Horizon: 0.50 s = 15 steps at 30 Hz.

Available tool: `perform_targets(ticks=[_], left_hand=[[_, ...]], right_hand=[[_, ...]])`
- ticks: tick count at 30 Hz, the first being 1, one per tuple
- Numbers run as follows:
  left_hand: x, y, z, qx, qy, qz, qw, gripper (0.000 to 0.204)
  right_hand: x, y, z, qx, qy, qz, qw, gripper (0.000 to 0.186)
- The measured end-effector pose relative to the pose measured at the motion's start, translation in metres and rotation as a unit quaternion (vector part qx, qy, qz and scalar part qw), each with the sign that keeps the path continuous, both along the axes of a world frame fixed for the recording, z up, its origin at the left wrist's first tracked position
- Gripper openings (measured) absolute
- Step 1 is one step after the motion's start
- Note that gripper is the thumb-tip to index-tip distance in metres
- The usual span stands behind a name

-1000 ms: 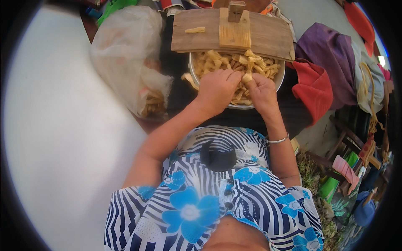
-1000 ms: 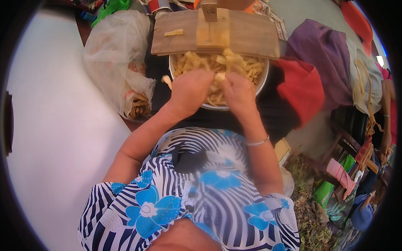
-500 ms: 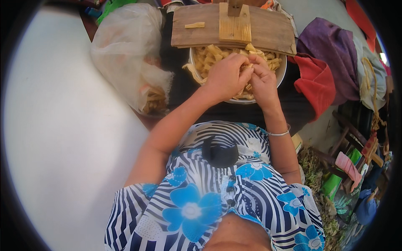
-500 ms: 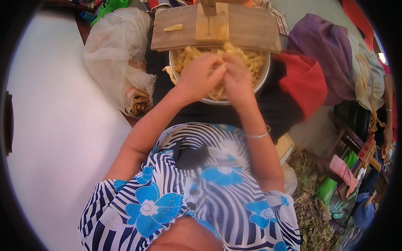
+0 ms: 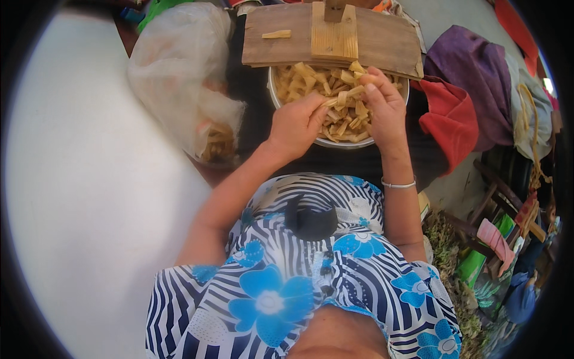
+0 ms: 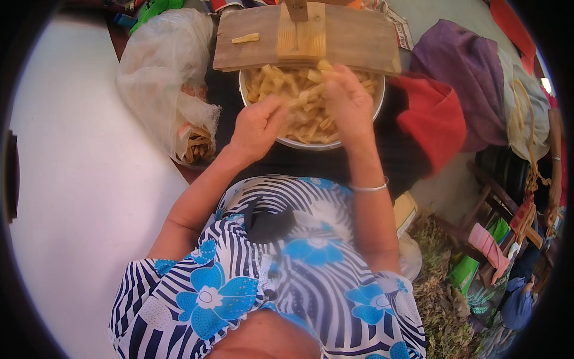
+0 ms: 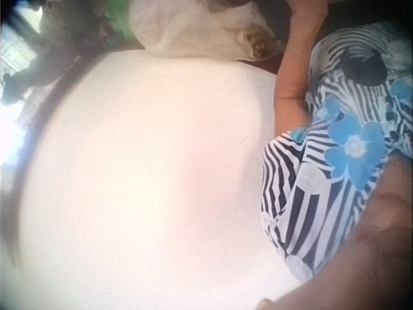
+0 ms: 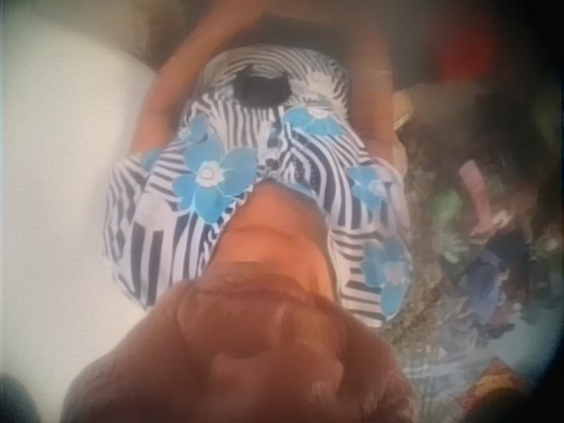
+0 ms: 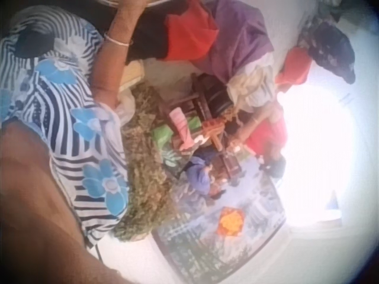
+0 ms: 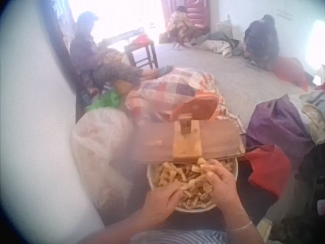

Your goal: The person shapes small pieces of dough into knots by hand, picking up long strips from a bag and placing the finished knots into a metal bowl.

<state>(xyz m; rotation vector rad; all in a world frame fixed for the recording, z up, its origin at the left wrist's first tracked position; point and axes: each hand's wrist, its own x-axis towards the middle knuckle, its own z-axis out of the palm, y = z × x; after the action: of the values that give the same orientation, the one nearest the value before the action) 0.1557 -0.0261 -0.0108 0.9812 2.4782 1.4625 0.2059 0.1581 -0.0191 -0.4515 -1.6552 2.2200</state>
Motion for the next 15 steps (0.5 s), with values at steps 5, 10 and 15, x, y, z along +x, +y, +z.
perform_targets(ticks=[5,10,15], left_hand=[[-0.028,0.005,0.026,-0.087,0.236,-0.038,0.967,0.006],[-0.05,0.019,0.028,-0.092,0.211,-0.071,0.971,0.011],[-0.084,0.023,0.029,-0.023,-0.057,-0.065,0.996,0.017]], right_hand=[[-0.016,0.031,0.032,0.146,-0.078,0.097,0.981,0.034],[-0.035,0.042,0.047,0.087,-0.176,0.309,0.931,0.024],[-0.051,0.047,0.037,0.118,-0.113,0.214,0.963,0.015]])
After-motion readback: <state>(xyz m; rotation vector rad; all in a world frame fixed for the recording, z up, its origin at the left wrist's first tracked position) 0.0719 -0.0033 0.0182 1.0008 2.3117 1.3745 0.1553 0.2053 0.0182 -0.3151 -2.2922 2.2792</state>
